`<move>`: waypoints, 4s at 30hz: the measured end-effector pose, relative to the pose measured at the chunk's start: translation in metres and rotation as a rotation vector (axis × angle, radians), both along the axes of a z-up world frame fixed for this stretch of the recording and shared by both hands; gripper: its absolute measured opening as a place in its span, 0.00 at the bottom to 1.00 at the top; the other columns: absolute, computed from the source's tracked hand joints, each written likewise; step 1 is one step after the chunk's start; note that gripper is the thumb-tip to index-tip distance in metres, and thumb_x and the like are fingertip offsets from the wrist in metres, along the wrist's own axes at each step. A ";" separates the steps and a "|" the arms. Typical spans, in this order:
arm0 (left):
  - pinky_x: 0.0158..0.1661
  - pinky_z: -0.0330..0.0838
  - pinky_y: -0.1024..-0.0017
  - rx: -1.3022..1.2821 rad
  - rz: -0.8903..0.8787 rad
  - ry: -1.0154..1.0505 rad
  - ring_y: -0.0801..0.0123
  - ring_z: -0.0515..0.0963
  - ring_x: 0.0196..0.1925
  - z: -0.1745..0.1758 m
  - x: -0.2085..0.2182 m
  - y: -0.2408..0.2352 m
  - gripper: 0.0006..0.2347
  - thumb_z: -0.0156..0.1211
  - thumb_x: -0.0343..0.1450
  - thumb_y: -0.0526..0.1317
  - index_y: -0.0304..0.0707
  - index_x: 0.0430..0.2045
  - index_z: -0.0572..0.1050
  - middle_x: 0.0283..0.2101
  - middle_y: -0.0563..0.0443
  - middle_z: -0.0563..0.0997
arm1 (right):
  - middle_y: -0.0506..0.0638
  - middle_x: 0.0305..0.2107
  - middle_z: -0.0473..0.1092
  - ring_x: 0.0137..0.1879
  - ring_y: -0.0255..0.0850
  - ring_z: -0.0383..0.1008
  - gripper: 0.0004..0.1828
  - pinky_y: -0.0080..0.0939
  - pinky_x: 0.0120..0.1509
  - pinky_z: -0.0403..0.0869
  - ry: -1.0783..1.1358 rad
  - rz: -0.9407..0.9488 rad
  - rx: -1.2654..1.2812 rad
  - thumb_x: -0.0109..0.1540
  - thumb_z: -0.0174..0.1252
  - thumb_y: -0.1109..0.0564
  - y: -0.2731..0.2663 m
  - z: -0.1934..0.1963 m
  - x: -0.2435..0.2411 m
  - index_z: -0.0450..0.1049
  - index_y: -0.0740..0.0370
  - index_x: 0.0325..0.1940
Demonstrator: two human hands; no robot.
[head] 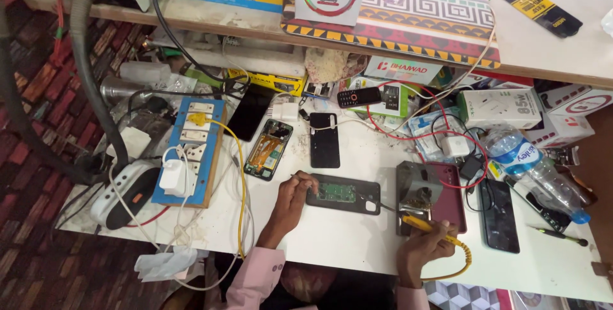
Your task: The person uses a soldering iron and tweezers to work on a smartphone motherboard placed on a cluttered workbench. They repeatedly apply heat to specific points on the board while holding the tweezers steady, without visibly removing or replacing components.
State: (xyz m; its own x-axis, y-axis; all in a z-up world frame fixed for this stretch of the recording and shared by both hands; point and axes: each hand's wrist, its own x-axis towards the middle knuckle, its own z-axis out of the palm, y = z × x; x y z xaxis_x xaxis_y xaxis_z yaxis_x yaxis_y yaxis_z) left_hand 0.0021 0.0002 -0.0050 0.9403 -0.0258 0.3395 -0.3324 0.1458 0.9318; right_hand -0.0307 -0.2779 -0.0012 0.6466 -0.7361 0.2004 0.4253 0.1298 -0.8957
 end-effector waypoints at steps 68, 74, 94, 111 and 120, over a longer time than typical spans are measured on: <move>0.43 0.70 0.74 0.038 0.059 0.014 0.73 0.74 0.37 0.004 0.004 0.004 0.15 0.41 0.83 0.45 0.32 0.34 0.71 0.31 0.50 0.76 | 0.48 0.16 0.62 0.19 0.31 0.58 0.17 0.32 0.25 0.58 0.128 -0.003 -0.228 0.77 0.44 0.53 0.020 0.024 0.000 0.57 0.58 0.34; 0.43 0.70 0.73 0.032 0.055 0.033 0.72 0.74 0.36 0.004 -0.002 0.001 0.15 0.41 0.82 0.45 0.32 0.34 0.71 0.30 0.50 0.76 | 0.48 0.18 0.63 0.21 0.30 0.59 0.18 0.32 0.28 0.59 0.099 0.011 -0.224 0.78 0.42 0.52 0.018 0.027 -0.006 0.58 0.59 0.35; 0.45 0.71 0.73 -0.011 0.039 0.018 0.72 0.74 0.37 0.001 0.000 0.002 0.14 0.43 0.83 0.44 0.31 0.35 0.71 0.32 0.50 0.75 | 0.50 0.20 0.62 0.21 0.33 0.63 0.29 0.34 0.31 0.64 0.106 -0.025 -0.389 0.80 0.44 0.50 0.015 0.009 -0.009 0.63 0.64 0.27; 0.41 0.68 0.75 0.004 0.045 0.080 0.73 0.72 0.35 -0.001 -0.002 0.002 0.14 0.43 0.82 0.43 0.31 0.35 0.73 0.31 0.51 0.75 | 0.47 0.22 0.62 0.23 0.33 0.64 0.29 0.32 0.31 0.66 0.069 -0.039 -0.395 0.77 0.44 0.50 0.019 0.012 -0.011 0.64 0.66 0.24; 0.46 0.70 0.73 -0.016 0.036 0.036 0.72 0.74 0.38 0.000 0.000 0.002 0.13 0.43 0.83 0.42 0.31 0.35 0.71 0.32 0.50 0.75 | 0.47 0.18 0.60 0.22 0.34 0.62 0.21 0.33 0.33 0.68 0.039 -0.002 -0.305 0.77 0.45 0.50 0.015 0.004 -0.007 0.61 0.63 0.34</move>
State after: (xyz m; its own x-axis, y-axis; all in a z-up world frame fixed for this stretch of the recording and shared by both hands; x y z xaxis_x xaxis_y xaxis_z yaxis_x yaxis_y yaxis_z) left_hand 0.0017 0.0021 -0.0048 0.9521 0.0131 0.3055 -0.3039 0.1489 0.9410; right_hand -0.0376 -0.2633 0.0027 0.6570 -0.6469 0.3871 0.3899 -0.1479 -0.9089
